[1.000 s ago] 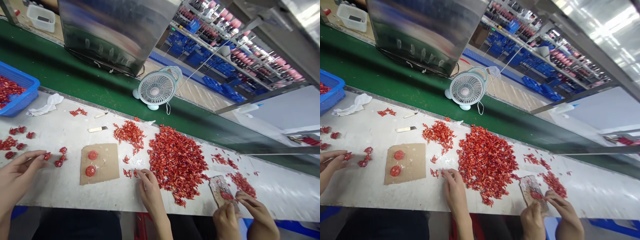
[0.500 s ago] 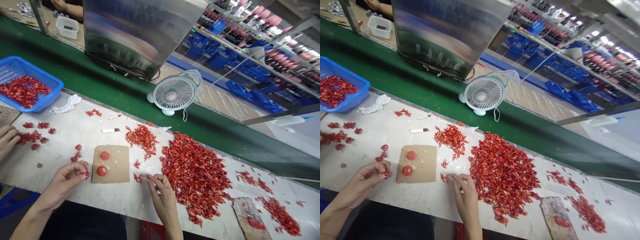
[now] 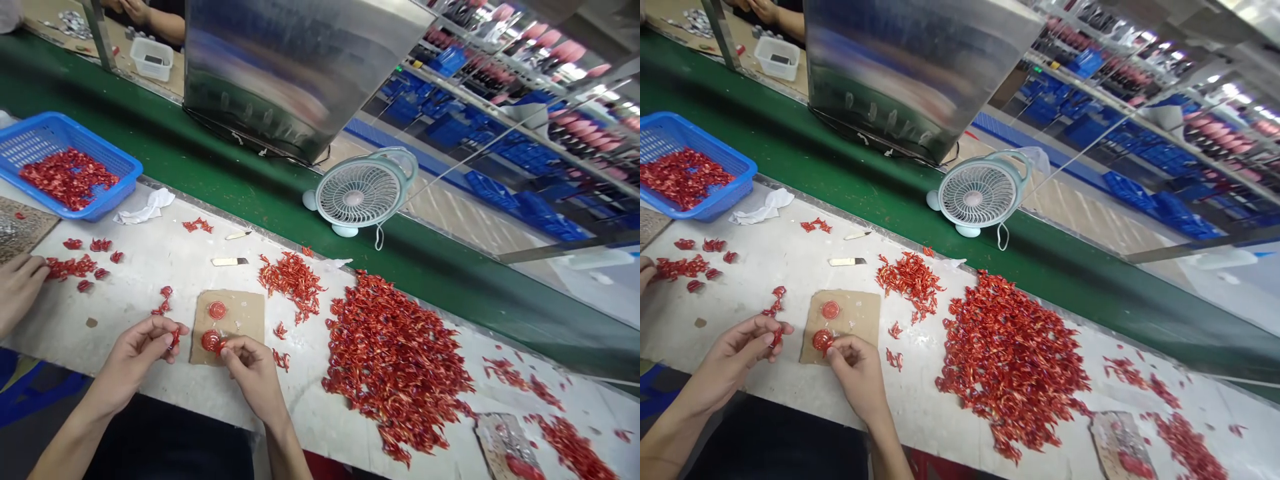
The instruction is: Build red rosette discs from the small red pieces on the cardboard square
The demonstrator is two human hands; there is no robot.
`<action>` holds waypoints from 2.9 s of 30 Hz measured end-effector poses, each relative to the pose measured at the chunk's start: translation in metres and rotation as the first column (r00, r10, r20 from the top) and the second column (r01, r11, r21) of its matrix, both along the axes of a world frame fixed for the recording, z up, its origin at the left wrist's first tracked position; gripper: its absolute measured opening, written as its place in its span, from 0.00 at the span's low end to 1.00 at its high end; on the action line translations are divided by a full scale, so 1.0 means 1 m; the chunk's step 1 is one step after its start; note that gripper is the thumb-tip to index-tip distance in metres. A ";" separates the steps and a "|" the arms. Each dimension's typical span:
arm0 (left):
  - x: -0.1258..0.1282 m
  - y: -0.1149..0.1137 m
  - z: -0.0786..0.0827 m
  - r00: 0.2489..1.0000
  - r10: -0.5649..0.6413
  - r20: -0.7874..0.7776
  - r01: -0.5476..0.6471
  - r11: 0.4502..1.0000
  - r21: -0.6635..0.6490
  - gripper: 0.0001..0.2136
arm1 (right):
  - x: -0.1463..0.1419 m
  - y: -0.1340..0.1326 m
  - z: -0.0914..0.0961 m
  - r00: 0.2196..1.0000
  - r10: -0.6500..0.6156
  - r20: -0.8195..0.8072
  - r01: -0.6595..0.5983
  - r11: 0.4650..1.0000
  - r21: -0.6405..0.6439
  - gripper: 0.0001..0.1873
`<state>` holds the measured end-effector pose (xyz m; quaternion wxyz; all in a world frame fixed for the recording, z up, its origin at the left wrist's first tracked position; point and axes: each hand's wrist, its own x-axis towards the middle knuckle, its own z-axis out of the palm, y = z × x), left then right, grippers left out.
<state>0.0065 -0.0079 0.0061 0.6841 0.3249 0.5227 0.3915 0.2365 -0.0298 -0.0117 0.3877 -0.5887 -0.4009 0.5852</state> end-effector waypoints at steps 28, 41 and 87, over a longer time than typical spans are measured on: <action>0.011 -0.015 -0.011 0.995 0.015 0.098 -0.014 1.000 -0.013 0.14 | -0.017 0.003 -0.001 0.981 -0.088 -0.171 0.074 0.994 -0.086 0.15; 0.036 -0.019 -0.007 0.994 -0.043 0.104 0.038 0.998 0.044 0.08 | -0.014 -0.005 0.025 0.984 -0.032 -0.173 0.037 0.999 0.022 0.11; -0.019 0.012 -0.014 0.493 0.222 -0.841 0.292 0.869 0.400 0.19 | 0.089 -0.074 -0.023 0.788 -0.572 0.230 0.543 0.820 0.178 0.19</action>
